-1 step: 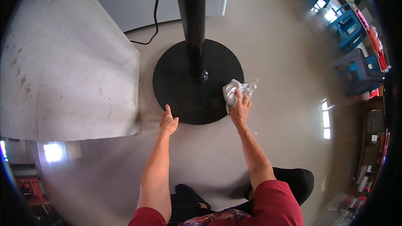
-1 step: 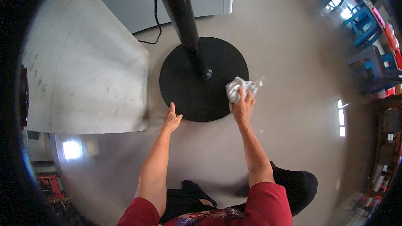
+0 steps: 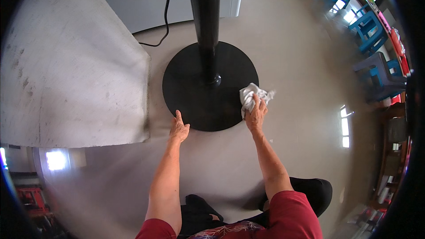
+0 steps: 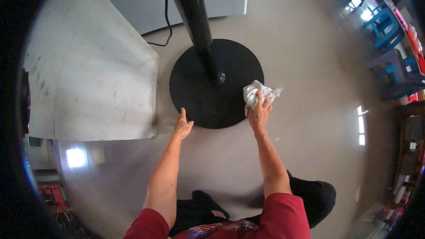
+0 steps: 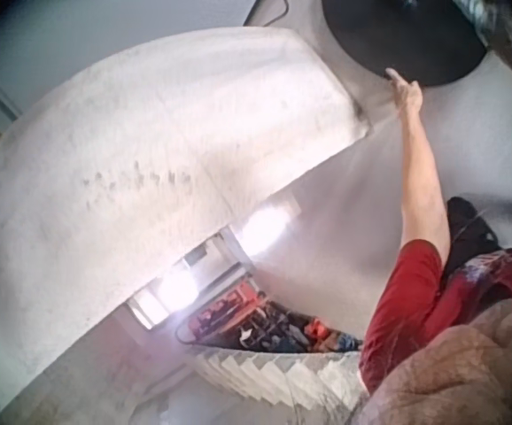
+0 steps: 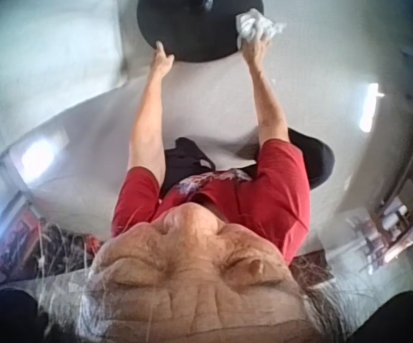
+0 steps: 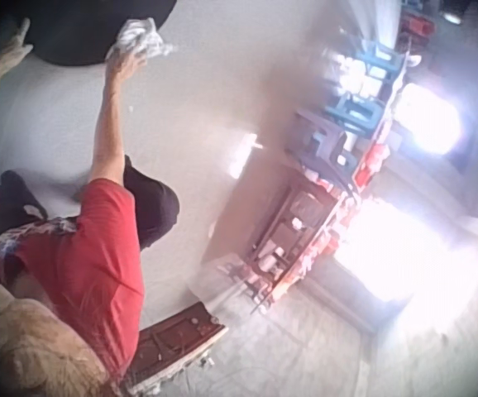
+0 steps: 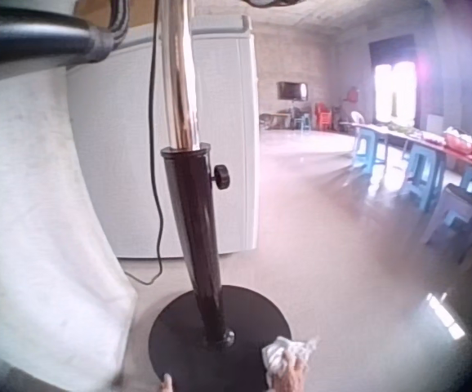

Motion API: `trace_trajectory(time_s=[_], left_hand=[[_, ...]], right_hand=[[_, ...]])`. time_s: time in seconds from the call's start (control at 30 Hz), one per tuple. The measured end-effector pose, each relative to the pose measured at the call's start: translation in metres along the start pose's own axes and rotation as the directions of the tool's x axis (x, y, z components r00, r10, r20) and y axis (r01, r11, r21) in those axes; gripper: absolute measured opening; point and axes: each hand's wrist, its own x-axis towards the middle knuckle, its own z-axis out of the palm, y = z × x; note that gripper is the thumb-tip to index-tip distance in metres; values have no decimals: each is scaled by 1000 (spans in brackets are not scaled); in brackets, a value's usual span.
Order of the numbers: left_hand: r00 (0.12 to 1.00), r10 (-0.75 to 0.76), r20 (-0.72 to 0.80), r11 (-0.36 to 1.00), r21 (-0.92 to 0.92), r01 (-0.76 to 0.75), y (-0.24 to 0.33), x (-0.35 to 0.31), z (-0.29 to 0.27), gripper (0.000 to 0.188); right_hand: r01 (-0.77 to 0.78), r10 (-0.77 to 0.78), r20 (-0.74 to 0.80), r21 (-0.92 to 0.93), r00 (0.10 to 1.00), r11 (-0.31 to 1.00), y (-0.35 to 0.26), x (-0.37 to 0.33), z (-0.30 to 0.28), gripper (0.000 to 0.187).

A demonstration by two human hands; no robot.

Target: The person wipes the front and back wire cages of a standing fan with a white cloth. They then proceed to wipe the fan's vertical pole and the circular base, cleaning the entire unit from top to bottom.

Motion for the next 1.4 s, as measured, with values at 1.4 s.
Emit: trace_trajectory(time_s=[1.4], left_hand=[[975, 181, -130, 972, 175, -157, 21, 12, 23, 88]], right_hand=[[-16, 97, 264, -293, 959, 956, -54, 119, 54, 66]])
